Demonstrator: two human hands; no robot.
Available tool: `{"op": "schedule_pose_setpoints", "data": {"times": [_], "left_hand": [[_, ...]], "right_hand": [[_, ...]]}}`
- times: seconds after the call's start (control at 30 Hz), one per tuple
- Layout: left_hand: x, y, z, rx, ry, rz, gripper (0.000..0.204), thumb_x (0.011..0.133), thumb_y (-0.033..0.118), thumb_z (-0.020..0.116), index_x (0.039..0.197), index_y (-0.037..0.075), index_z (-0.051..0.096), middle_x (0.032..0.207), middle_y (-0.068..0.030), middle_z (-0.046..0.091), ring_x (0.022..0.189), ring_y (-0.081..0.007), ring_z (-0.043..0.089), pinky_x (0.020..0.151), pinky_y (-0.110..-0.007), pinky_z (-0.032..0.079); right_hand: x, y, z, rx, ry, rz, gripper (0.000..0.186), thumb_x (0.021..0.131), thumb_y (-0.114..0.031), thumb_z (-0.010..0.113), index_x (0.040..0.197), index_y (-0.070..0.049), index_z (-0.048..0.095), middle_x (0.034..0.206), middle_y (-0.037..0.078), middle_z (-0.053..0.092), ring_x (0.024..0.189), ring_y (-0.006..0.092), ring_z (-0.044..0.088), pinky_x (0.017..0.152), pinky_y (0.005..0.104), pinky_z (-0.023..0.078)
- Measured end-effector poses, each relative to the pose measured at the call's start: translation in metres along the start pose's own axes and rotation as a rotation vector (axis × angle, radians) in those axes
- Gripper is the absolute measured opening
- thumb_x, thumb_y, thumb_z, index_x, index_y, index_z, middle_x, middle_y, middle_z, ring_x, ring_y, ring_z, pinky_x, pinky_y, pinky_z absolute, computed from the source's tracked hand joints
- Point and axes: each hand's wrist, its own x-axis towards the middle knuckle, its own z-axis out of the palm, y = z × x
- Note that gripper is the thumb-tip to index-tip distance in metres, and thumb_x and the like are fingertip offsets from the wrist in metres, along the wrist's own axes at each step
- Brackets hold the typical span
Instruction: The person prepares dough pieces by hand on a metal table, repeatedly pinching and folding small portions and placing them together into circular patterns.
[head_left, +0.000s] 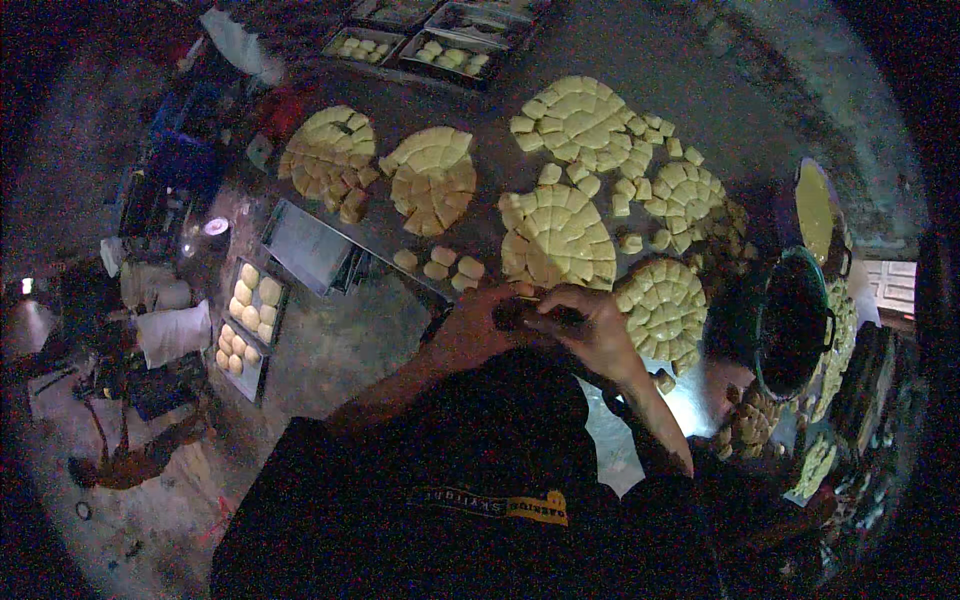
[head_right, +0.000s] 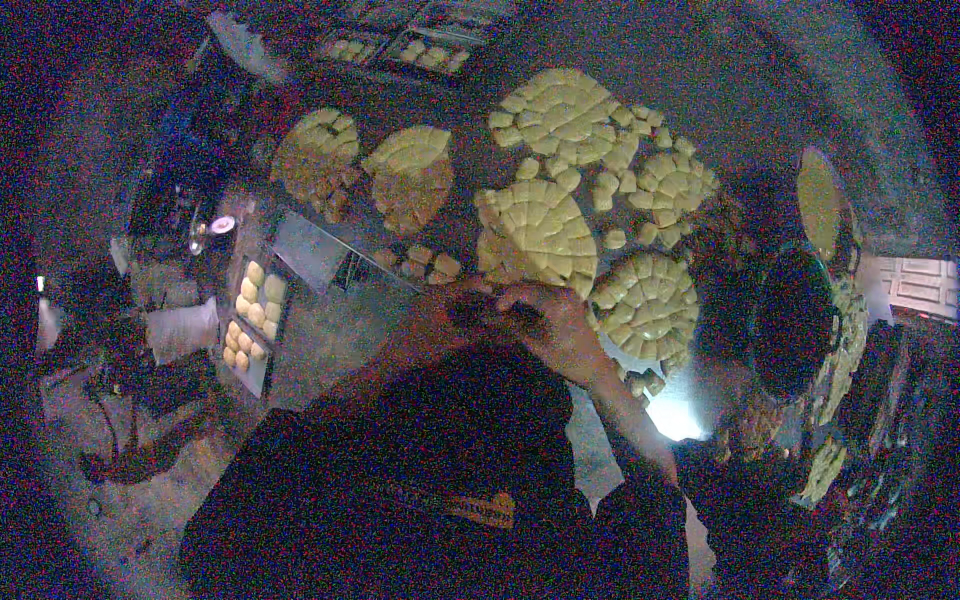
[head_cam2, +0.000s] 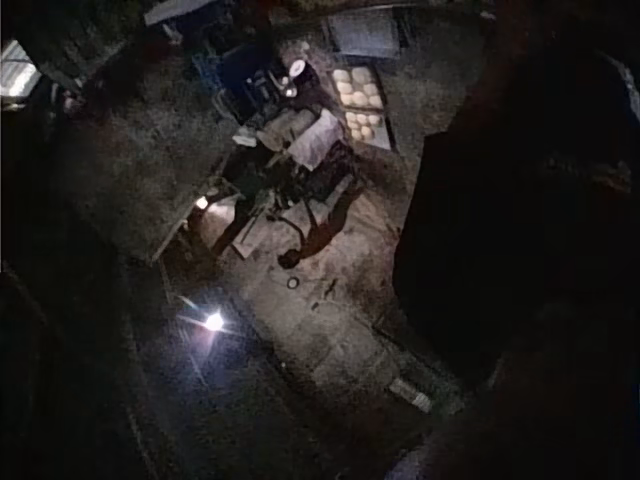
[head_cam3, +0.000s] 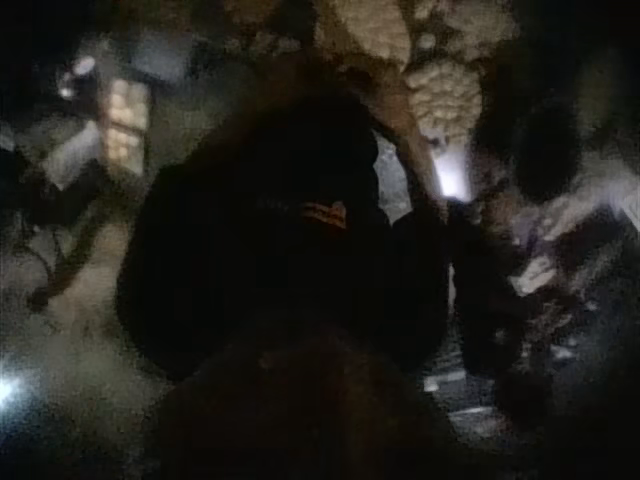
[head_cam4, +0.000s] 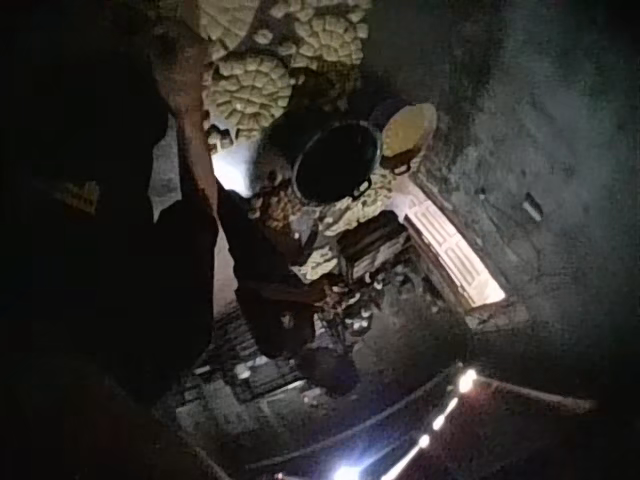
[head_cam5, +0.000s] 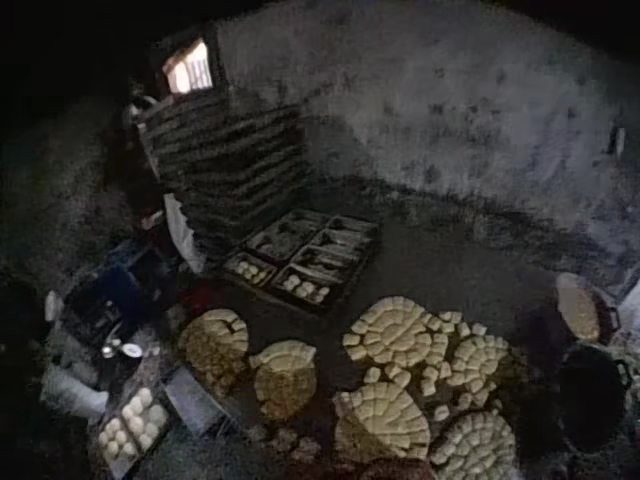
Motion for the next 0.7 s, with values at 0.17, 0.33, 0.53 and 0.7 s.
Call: {"op": "schedule_pose_setpoints", "data": {"times": [0.17, 0.33, 0.53, 0.7], "left_hand": [[-0.008, -0.069, -0.012, -0.032, 0.102, 0.038, 0.031, 0.093, 0.010, 0.073, 0.124, 0.004, 0.068, 0.111, -0.0118, 0.074, 0.107, -0.0211, 0.069, 0.097, -0.037, 0.055], [-0.024, -0.160, -0.056, -0.455, 0.037, 0.070, 0.042, 0.095, -0.005, 0.056, 0.136, 0.006, 0.062, 0.131, -0.0183, 0.064, 0.119, -0.0316, 0.064, 0.102, -0.039, 0.054], [-0.048, -0.216, -0.091, 0.995, 0.533, 0.317, 0.055, 0.100, 0.004, 0.053, 0.153, 0.012, 0.046, 0.142, -0.0224, 0.055, 0.112, -0.0395, 0.065, 0.094, -0.045, 0.055], [-0.038, -0.172, -0.155, 0.800, 0.519, -0.044, 0.061, 0.094, 0.011, 0.067, 0.151, 0.012, 0.047, 0.145, -0.0181, 0.054, 0.113, -0.0365, 0.064, 0.092, -0.046, 0.055]], "right_hand": [[0.025, -0.049, 0.038, -0.357, 0.178, -0.321, 0.033, 0.088, -0.012, 0.079, 0.118, -0.004, 0.068, 0.118, 0.013, 0.067, 0.106, 0.0331, 0.066, 0.090, 0.0395, 0.054], [0.036, -0.023, 0.095, -0.603, -0.098, -0.368, 0.045, 0.092, -0.012, 0.073, 0.136, -0.005, 0.063, 0.137, 0.016, 0.063, 0.127, 0.0355, 0.059, 0.100, 0.0425, 0.051], [0.121, 0.012, 0.135, -0.167, -0.185, 0.022, 0.043, 0.090, -0.012, 0.068, 0.133, -0.008, 0.065, 0.129, 0.017, 0.068, 0.117, 0.0354, 0.066, 0.100, 0.0416, 0.052], [0.169, 0.033, 0.157, -0.265, 0.082, -0.011, 0.048, 0.088, -0.014, 0.072, 0.135, -0.009, 0.062, 0.124, 0.018, 0.070, 0.114, 0.0384, 0.067, 0.099, 0.0442, 0.052]]}}
